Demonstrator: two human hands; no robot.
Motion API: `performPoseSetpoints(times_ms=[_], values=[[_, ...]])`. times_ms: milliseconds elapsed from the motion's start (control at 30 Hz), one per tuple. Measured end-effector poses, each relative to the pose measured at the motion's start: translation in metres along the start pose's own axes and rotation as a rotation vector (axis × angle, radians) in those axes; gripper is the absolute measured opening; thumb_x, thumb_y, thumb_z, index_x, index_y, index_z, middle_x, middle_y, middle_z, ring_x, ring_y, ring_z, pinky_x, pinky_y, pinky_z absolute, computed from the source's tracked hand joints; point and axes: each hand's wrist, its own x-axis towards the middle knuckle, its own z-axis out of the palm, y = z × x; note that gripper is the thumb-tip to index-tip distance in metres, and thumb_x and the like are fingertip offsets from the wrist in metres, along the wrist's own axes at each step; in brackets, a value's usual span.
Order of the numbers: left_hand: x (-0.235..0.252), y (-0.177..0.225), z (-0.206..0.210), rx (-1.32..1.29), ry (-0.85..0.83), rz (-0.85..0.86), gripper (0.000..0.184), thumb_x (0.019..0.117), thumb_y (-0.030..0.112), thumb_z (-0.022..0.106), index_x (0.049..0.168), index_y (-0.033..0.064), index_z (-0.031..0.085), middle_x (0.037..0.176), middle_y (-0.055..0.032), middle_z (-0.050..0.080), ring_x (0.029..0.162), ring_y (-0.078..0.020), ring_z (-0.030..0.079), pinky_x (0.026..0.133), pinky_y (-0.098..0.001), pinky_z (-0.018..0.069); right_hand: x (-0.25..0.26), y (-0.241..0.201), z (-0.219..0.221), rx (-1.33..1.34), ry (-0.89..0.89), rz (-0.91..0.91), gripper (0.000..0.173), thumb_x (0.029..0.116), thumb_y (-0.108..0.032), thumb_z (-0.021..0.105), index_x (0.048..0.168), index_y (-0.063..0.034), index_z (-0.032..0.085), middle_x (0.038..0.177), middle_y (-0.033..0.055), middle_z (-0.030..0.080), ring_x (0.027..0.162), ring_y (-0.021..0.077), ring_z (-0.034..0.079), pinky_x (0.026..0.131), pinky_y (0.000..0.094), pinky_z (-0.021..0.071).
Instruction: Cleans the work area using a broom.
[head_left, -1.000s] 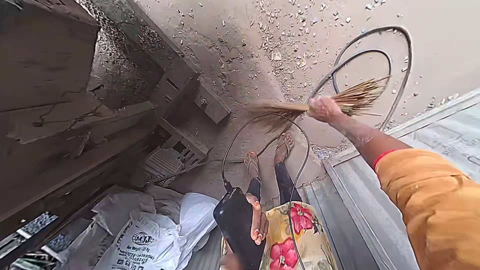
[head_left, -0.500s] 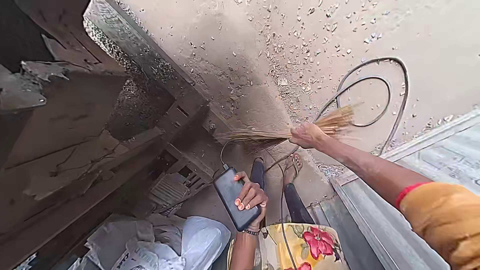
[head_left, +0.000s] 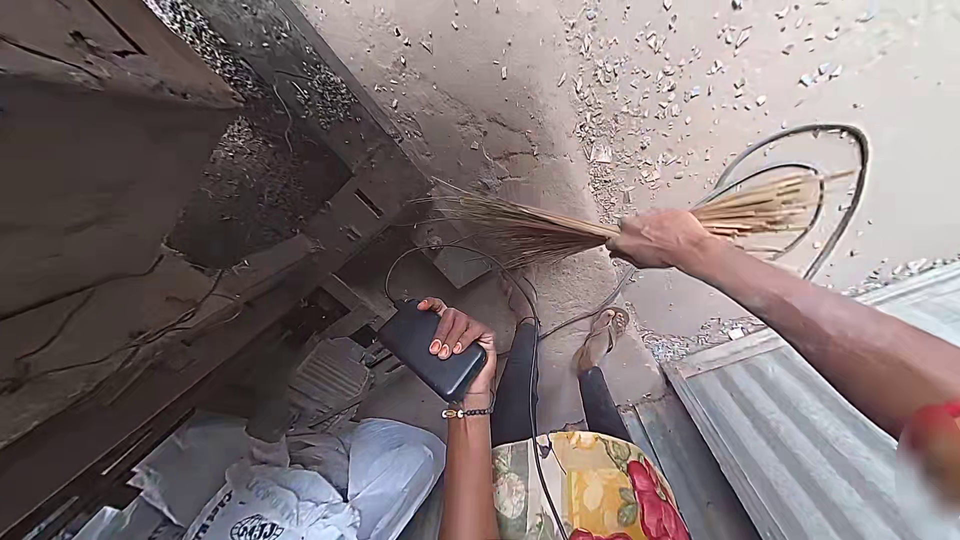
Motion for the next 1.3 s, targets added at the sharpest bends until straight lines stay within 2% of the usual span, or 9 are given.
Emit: performPoseSetpoints(times_ms=[67,200,333,467,600,767,933,1133,1300], values=[[0.005,0.001,0.007,0.018,-0.016,0.025,0.023,0.0916,0.021,0.061,0.106,0.0035,0.057,0.064,-0.0032,0.064,0.056,-0.0125,0.068,0.055,-0.0225,0.0554,0.037,0.032,-0.026,-0.02,0.039,0.066,0.034,0.103,-0.041,0.057,0.097,-0.0097,0.07,0.09,0.0196,0.069,0.089,0.0436,0.069,0.067,0.0632,0.0517],[0.002,0.012,0.011,0.022,-0.067,0.094,0.022,0.0928,0.02,0.062,0.107,0.0039,0.059,0.066,-0.0026,0.065,0.057,-0.0117,0.068,0.057,-0.0216,0.0556,0.052,0.066,-0.047,0.009,0.269,0.1,0.023,0.1042,-0.038,0.059,0.11,-0.0245,0.076,0.091,0.0198,0.072,0.089,0.0461,0.069,0.068,0.0653,0.0506],[-0.008,0.009,0.012,-0.061,-0.097,0.179,0.023,0.0944,0.03,0.059,0.1,0.0083,0.061,0.063,0.0015,0.063,0.054,-0.0099,0.065,0.055,-0.0216,0.0542,-0.017,0.005,-0.015,0.342,0.486,0.083,0.022,0.1042,-0.027,0.06,0.109,-0.0132,0.076,0.08,0.0209,0.07,0.079,0.0443,0.069,0.067,0.0635,0.0503],[-0.012,0.015,-0.009,-0.11,-0.142,0.234,0.028,0.0967,0.038,0.052,0.098,0.0113,0.06,0.062,0.0032,0.06,0.052,-0.0085,0.063,0.055,-0.0213,0.0532,-0.054,-0.065,-0.008,0.566,0.595,-0.181,0.037,0.1003,-0.04,0.05,0.107,-0.0157,0.078,0.088,0.0095,0.076,0.081,0.0284,0.073,0.071,0.0536,0.0551],[-0.017,0.004,-0.01,-0.109,-0.116,0.237,0.03,0.0975,0.038,0.051,0.104,0.0113,0.062,0.063,0.0037,0.062,0.054,-0.0064,0.064,0.056,-0.0198,0.053,0.029,-0.1,-0.07,0.314,0.194,-0.433,0.029,0.1053,-0.038,0.055,0.116,-0.0186,0.074,0.096,0.0128,0.072,0.094,0.0352,0.069,0.08,0.0589,0.052],[-0.016,0.006,-0.011,-0.004,-0.073,0.24,0.027,0.0981,0.034,0.051,0.103,0.01,0.062,0.063,0.0055,0.061,0.054,-0.0031,0.063,0.056,-0.016,0.0512,0.156,-0.066,-0.136,0.295,0.451,-0.298,0.05,0.1041,-0.056,0.049,0.103,-0.0131,0.074,0.093,0.0169,0.071,0.093,0.0405,0.069,0.078,0.066,0.0513],[-0.008,0.005,-0.004,0.019,-0.057,0.191,0.026,0.0981,0.033,0.05,0.103,0.0098,0.062,0.065,0.0047,0.064,0.057,-0.0036,0.066,0.059,-0.0154,0.0526,0.151,-0.066,-0.111,0.698,0.829,-0.232,0.038,0.1073,-0.043,0.049,0.108,-0.0134,0.072,0.092,0.0131,0.072,0.089,0.0338,0.07,0.079,0.0589,0.0523],[0.011,-0.014,0.009,0.067,-0.02,0.206,0.023,0.0979,0.033,0.051,0.103,0.0114,0.059,0.062,0.0055,0.061,0.054,-0.003,0.064,0.055,-0.0152,0.0513,0.179,-0.142,-0.162,0.498,0.564,-0.259,0.041,0.1082,-0.046,0.043,0.119,-0.0175,0.072,0.109,0.0178,0.071,0.102,0.0407,0.069,0.078,0.0625,0.0537],[0.019,-0.01,0.011,0.069,0.004,0.165,0.022,0.0969,0.031,0.053,0.102,0.0117,0.061,0.064,0.0055,0.063,0.054,-0.0036,0.065,0.055,-0.0158,0.0518,0.195,-0.116,-0.193,0.918,0.811,-0.059,0.039,0.1095,-0.038,0.041,0.112,-0.01,0.068,0.105,0.0165,0.071,0.105,0.0355,0.068,0.086,0.0572,0.0516]])
